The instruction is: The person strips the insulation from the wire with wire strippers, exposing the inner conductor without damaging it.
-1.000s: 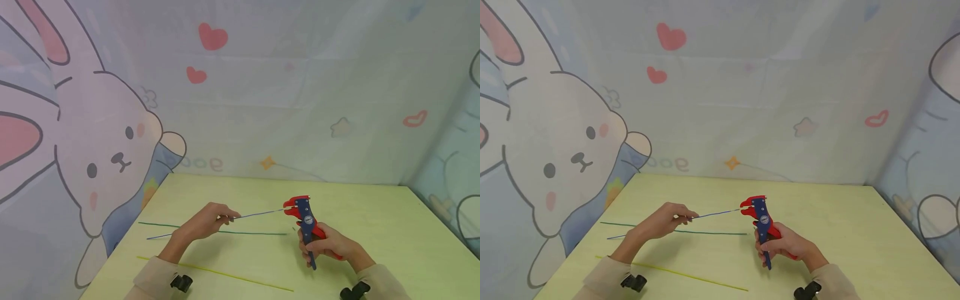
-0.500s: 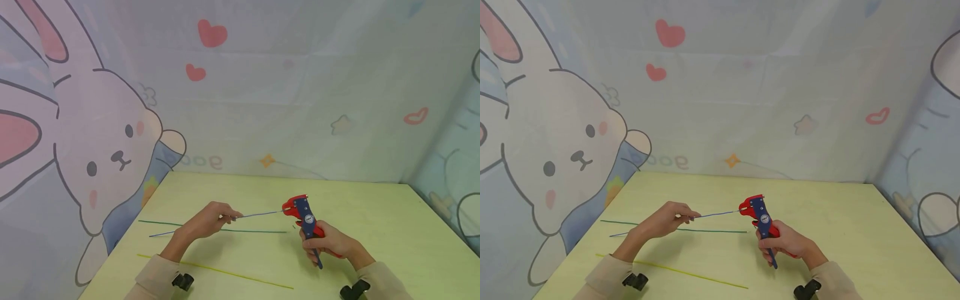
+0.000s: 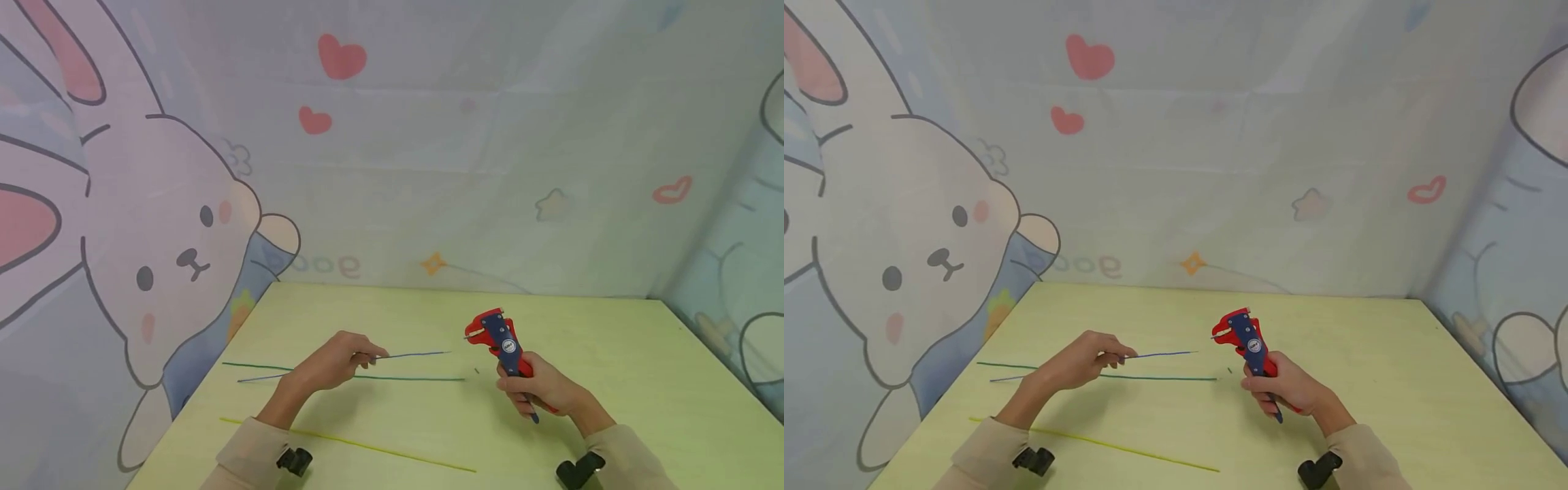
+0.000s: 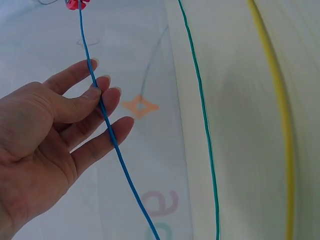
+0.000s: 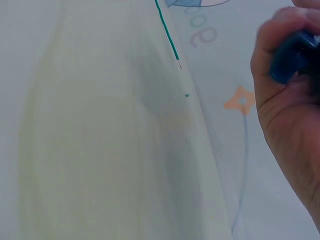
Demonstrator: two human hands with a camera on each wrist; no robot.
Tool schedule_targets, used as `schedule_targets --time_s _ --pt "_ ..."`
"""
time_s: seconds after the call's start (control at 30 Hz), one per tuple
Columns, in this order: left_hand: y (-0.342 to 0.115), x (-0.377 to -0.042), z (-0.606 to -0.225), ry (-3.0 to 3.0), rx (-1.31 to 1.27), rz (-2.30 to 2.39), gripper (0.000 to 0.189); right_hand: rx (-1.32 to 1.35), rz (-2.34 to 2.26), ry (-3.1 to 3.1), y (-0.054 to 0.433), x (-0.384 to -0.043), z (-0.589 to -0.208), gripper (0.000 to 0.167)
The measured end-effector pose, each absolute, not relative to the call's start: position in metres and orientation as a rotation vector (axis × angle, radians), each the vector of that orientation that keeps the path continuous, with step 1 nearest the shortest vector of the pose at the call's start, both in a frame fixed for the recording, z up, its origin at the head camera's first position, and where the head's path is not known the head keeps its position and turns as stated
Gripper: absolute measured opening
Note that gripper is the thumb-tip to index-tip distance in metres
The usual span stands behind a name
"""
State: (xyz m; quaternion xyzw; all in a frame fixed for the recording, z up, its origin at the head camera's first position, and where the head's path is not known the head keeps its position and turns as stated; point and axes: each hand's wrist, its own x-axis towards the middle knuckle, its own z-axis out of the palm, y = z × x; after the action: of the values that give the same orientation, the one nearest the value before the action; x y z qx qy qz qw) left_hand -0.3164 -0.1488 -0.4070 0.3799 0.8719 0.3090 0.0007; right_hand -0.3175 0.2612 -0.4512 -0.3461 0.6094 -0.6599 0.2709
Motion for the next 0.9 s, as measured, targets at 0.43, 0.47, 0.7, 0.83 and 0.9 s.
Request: schedule_targets --time_s 0.43,0.47,0.7,0.83,0.9 --pt "-0.147 -0.320 -0.415 2.745 1.168 0.861 0.037 -0.922 -1.731 1.512 0.269 -0.322 -0.455 0.018" --pt "-0.147 -0.320 -0.415 2.738 1.175 0.854 0.037 -0.924 -1.726 1.512 0.270 -0.322 -0.455 0.018" --pt "-0.146 -0.322 -0.420 2.695 1.207 0.846 0.041 -0.899 -1.712 1.511 0.271 -0.323 -0.453 0.019" --pt "-0.145 -0.325 -0.427 2.695 1.266 0.825 0.036 -0.882 -1.710 1.512 0.271 -0.323 -0.452 0.019" --pt "-0.145 -0.326 -0.430 2.696 1.284 0.816 0.032 -0.860 -1.706 1.522 0.271 -0.322 -0.451 0.019"
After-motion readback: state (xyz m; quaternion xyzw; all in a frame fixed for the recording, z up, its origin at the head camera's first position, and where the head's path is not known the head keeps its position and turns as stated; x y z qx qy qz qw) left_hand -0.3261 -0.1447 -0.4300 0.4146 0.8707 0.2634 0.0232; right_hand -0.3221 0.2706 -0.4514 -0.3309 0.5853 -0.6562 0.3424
